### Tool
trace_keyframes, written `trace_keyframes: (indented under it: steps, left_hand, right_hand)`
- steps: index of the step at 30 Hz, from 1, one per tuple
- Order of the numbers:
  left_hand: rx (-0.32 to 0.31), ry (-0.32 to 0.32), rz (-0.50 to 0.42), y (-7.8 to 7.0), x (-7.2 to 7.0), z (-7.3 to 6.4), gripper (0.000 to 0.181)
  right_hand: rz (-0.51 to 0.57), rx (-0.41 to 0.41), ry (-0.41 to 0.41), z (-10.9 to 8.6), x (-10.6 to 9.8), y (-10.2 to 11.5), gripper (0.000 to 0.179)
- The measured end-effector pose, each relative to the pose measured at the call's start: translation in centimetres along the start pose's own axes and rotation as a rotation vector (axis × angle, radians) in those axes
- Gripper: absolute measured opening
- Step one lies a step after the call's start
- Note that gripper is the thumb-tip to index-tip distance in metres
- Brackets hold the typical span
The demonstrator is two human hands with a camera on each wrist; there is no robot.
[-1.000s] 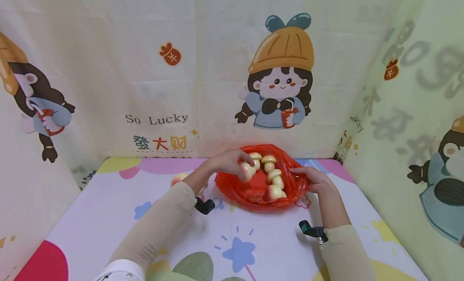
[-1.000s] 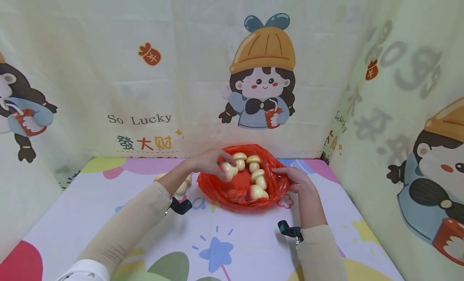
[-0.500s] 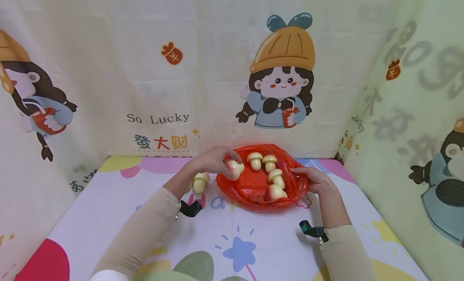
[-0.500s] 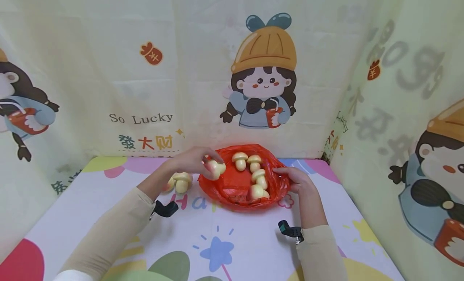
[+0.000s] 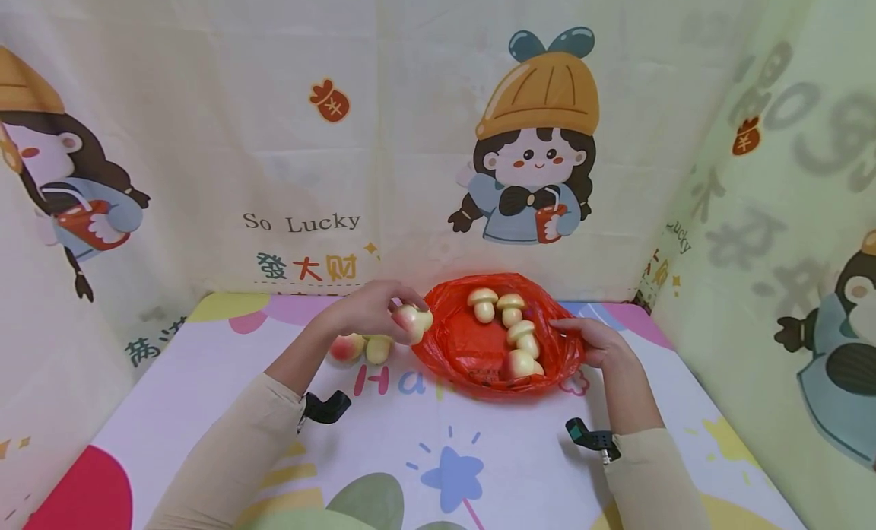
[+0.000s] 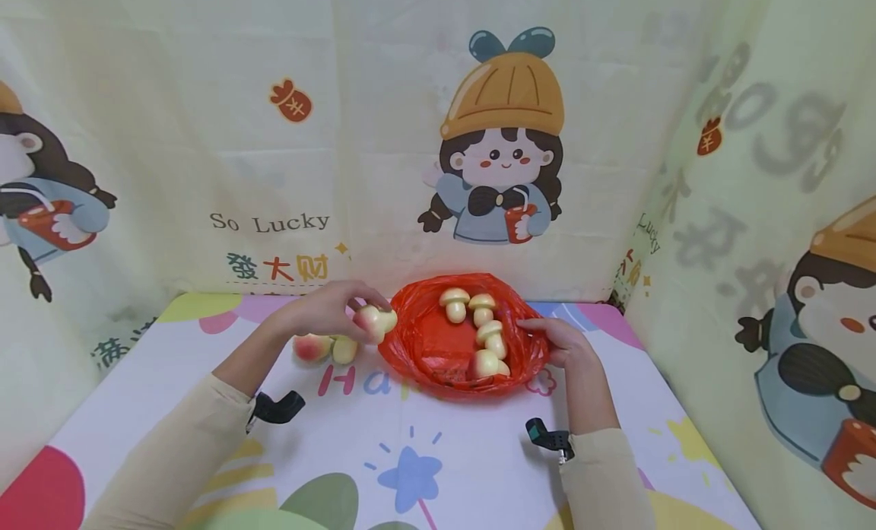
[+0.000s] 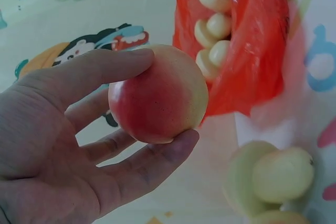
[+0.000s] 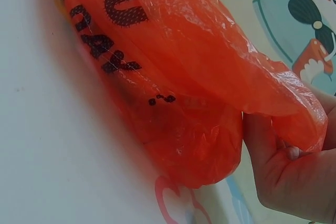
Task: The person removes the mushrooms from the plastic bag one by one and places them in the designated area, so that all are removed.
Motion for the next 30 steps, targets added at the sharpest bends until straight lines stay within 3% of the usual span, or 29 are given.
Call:
trace_keyframes:
  steps: [19, 30]
  left_hand:
    - [-0.049, -0.106, -0.053, 3.5, -1.7, -5.3, 0.048]
    - [-0.079, -0.191, 0.007, 5.5, -3.8, -8.5, 0.055]
  right_hand:
    - [0.012, 0.001, 0.000, 0.1, -0.1, -0.1, 0.045]
    - [0.015, 0.006, 0.005, 0.2, -0.3, -0.2, 0.046]
Point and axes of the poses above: each hand's wrist, its own z-axis towards the middle knuckle, its own x-axis out of the palm, y = z × x, the point moved 6 cm from there along z, towards the middle knuckle, and after that the axes turned 3 degrees about -z, right-handed, at the moved point
